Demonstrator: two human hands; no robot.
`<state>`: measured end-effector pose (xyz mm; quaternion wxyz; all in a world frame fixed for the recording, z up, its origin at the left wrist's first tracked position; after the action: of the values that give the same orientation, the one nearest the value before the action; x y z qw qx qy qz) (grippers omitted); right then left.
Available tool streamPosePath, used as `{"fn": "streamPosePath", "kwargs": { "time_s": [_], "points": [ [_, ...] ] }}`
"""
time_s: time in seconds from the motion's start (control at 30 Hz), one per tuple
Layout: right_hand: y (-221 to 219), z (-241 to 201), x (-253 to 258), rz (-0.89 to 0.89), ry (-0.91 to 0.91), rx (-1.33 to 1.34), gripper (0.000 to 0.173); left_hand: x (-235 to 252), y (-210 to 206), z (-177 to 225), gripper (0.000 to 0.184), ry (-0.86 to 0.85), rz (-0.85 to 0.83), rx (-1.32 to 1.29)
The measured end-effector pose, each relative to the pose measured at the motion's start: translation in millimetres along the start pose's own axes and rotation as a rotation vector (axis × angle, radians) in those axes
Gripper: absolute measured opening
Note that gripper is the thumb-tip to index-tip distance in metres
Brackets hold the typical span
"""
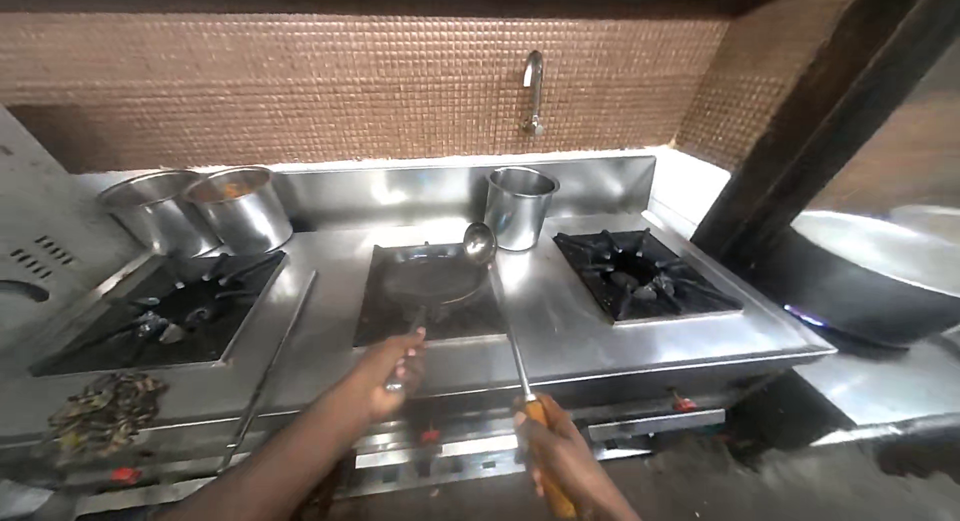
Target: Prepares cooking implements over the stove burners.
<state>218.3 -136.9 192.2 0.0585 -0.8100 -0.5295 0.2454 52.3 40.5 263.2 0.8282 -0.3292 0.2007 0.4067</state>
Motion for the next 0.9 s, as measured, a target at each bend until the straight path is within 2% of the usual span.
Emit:
{"fn": "streamPosePath", "kwargs": {
  "time_s": [0.17,0.4,0.53,0.73,0.9],
  "points": [
    [4.5,-3.0,2.5,0.011,0.014,-0.035,0.043,15.6,19.3,-40.7,0.013,-0.017,0.084,0.054],
    [8.8,-0.4,7.9,0.01,0.006,-0.085,0.044,52.2,39.6,-98.1,0.011,-0.126,0.145,0.116],
    [11.1,1.0,12.2,0.006,-0.018,-0.165,0.046,64.8,37.2,-114.1,0.011,-0.167,0.08,0.018],
    [20.4,6.9,15.1,0.053,-0.039,-0.436,0.057,55.8,21.4,-109.7,0.012,-0.111,0.058,-0.086],
    [28.5,10.7,10.9,0.047,-0.02,-0.532,0.058,20.1,-1.6,-73.3,0.015,-0.042,-0.005,-0.182]
  ]
}}
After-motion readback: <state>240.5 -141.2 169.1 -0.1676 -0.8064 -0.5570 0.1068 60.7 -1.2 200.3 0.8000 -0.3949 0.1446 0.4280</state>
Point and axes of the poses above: each hand's wrist, its own x-axis towards the middle knuckle, its own y-axis out of the back of the hand, z = x × y, the point moved 9 cm from there along x, towards the middle knuckle, and after that the axes turned 11 degrees about x, right-handed, at the moved point
